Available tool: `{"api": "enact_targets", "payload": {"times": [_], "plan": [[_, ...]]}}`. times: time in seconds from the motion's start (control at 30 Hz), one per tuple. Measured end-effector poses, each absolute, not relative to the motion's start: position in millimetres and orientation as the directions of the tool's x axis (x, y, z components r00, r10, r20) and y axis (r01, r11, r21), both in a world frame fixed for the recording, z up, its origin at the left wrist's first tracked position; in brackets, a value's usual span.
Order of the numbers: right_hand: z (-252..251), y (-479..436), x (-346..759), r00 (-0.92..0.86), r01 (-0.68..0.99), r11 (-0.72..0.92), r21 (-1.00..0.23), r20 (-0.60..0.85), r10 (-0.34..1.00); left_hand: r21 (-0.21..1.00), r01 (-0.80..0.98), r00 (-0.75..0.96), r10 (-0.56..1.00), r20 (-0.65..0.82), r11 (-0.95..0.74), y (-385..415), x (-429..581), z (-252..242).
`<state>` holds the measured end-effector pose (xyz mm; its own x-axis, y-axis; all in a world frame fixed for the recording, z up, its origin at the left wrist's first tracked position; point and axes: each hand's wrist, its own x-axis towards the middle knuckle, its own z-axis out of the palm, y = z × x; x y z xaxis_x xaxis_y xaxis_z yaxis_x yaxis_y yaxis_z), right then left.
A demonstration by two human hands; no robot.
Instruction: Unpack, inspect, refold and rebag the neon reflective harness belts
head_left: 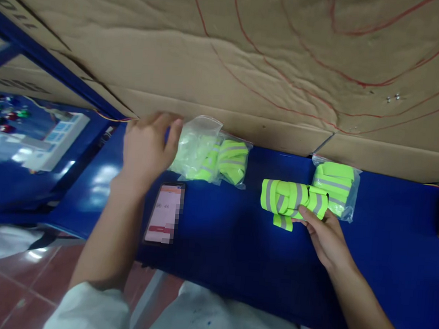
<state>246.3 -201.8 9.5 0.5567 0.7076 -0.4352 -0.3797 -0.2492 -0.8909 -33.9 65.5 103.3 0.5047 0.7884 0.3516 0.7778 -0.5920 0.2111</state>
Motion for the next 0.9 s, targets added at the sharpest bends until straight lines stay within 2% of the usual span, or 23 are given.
{"api": "enact_targets", "payload": {"times": [0.03, 0.1, 0.2, 0.27, 0.33, 0.47, 0.53, 0.6, 0.73, 0.83, 0.9], "plan": [[9.1, -201.9, 246.3, 0.556, -0.38, -0.252, -0.89, -0.437, 0.707, 0.208, 0.752, 0.51, 0.752, 0.417, -0.625, 67.4, -30.4, 103.7], [8.7, -201.8, 245.9, 0.552, -0.38, -0.26, -0.888, -0.443, 0.706, 0.194, 0.702, 0.588, 0.711, 0.385, -0.686, 71.4, -20.9, 91.6], [9.8, -201.6, 244.8, 0.553, -0.374, -0.262, -0.89, -0.441, 0.707, 0.193, 0.688, 0.7, 0.71, 0.081, -0.7, 78.6, -7.9, 51.3], [11.1, -201.5, 244.2, 0.555, -0.37, -0.254, -0.894, -0.432, 0.711, 0.196, 0.709, 0.694, 0.72, -0.02, -0.678, 82.9, -4.1, 28.0], [11.9, -201.2, 243.8, 0.564, -0.375, -0.238, -0.896, -0.424, 0.709, 0.223, 0.7, 0.694, 0.72, 0.012, -0.679, 84.2, -4.5, 21.2], [11.3, -200.0, 242.3, 0.569, -0.377, -0.216, -0.9, -0.41, 0.713, 0.197, 0.669, 0.659, 0.695, 0.289, -0.717, 60.8, -7.5, 54.8], [10.6, -199.5, 240.7, 0.565, -0.371, -0.227, -0.9, -0.413, 0.714, 0.143, 0.598, 0.713, 0.605, 0.354, -0.788, 32.0, -4.4, 76.7], [10.3, -199.7, 238.7, 0.554, -0.363, -0.244, -0.899, -0.419, 0.72, 0.156, 0.422, 0.811, 0.448, 0.377, -0.893, -3.2, 3.3, 89.5], [12.0, -202.6, 234.9, 0.472, -0.34, -0.259, -0.904, -0.402, 0.785, 0.353, 0.235, 0.873, 0.356, 0.332, -0.906, -62.0, 28.2, 78.6], [15.0, -203.6, 231.9, 0.447, -0.371, -0.241, -0.897, -0.4, 0.8, 0.447, 0.241, 0.906, 0.365, 0.214, -0.861, -81.6, 48.4, 51.4], [16.2, -202.3, 229.2, 0.468, -0.387, -0.232, -0.893, -0.406, 0.785, 0.459, 0.291, 0.901, 0.402, 0.163, -0.839, -87.3, 59.4, 33.6]]}}
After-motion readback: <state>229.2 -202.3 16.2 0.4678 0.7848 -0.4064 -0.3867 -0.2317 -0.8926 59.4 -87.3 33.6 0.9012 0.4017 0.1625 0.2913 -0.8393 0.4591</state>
